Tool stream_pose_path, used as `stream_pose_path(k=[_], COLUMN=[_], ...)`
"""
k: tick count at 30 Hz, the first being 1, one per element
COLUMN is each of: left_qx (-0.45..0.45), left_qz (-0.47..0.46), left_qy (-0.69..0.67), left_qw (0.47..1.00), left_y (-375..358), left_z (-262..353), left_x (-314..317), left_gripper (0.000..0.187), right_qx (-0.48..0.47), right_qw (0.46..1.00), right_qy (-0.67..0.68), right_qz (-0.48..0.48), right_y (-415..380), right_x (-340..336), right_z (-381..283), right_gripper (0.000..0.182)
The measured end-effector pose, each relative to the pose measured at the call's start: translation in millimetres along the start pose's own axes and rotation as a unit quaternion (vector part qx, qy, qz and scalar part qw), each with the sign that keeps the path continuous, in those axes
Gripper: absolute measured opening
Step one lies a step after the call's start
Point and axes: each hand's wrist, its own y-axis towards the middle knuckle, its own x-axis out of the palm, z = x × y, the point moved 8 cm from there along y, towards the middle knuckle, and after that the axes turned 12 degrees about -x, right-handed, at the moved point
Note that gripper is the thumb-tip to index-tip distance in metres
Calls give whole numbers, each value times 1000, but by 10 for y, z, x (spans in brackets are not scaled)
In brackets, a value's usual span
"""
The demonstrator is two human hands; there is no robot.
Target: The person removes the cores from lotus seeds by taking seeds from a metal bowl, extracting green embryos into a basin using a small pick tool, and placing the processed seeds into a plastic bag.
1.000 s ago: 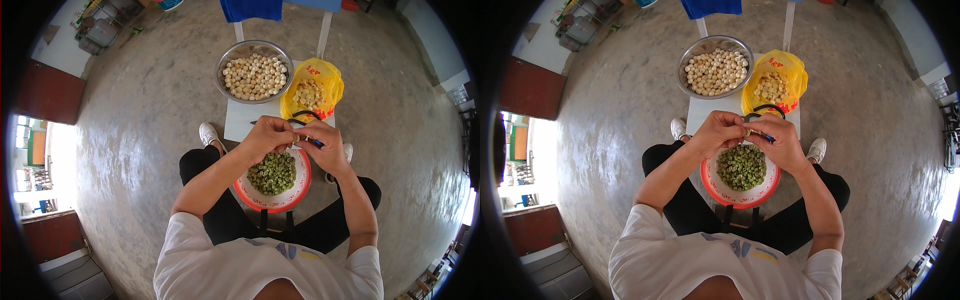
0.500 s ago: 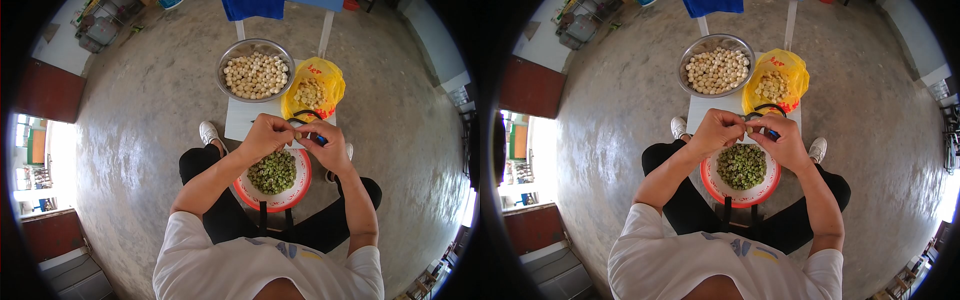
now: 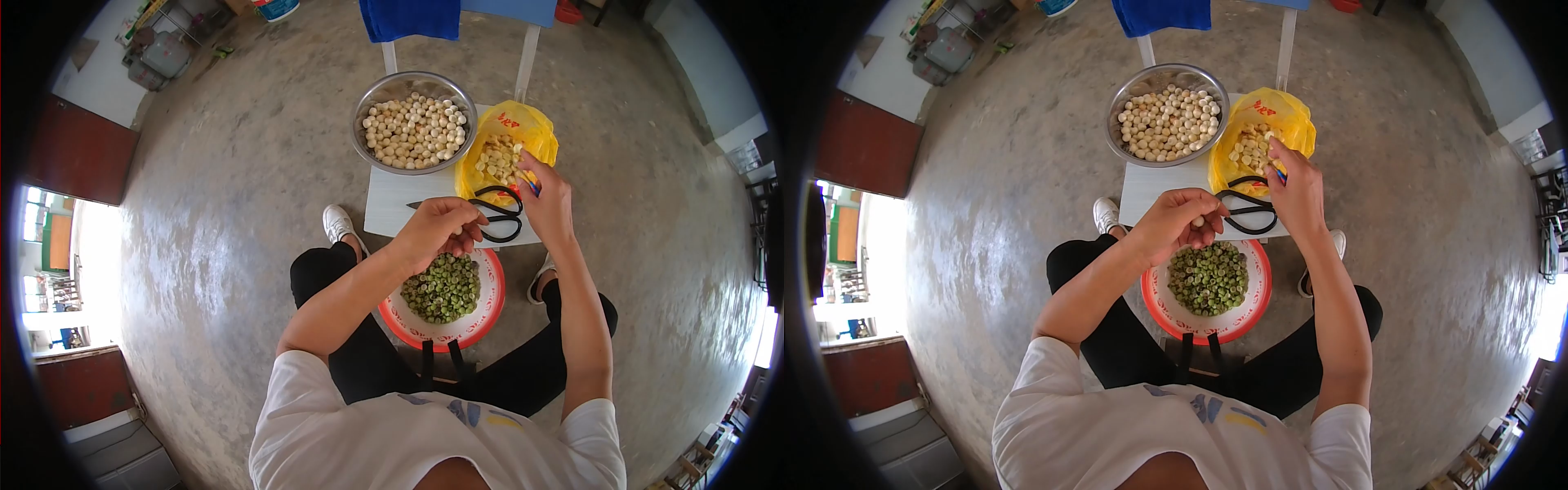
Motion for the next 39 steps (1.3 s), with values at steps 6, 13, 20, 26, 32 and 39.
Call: stream_pose_path(k=[6, 13, 20, 26, 32, 39], left_qx=[-1, -6, -10, 19, 103, 117], left_qz=[-23, -55, -92, 37, 52, 84], left_qy=[-86, -113, -110, -29, 114, 136], left_qw=[996, 992, 990, 999, 987, 980], left_y=[-64, -54, -55, -158, -154, -182], left_z=[8, -100, -179, -44, 25, 66], left_x=[-72, -52, 52, -73, -58, 12], left_gripper=[28, 30, 34, 31, 14, 11], right_qx=[5, -114, -132, 227, 245, 126], right_qw=[997, 974, 977, 884, 888, 960], right_qy=[46, 167, 109, 385, 374, 225], right_qz=[-65, -101, -127, -136, -107, -112], right_y=[-229, -529, -584, -665, -590, -547], right_x=[23, 288, 384, 389, 326, 275], right_z=[-180, -730, -675, -290, -322, -390], right_gripper=[19, 27, 25, 16, 16, 22])
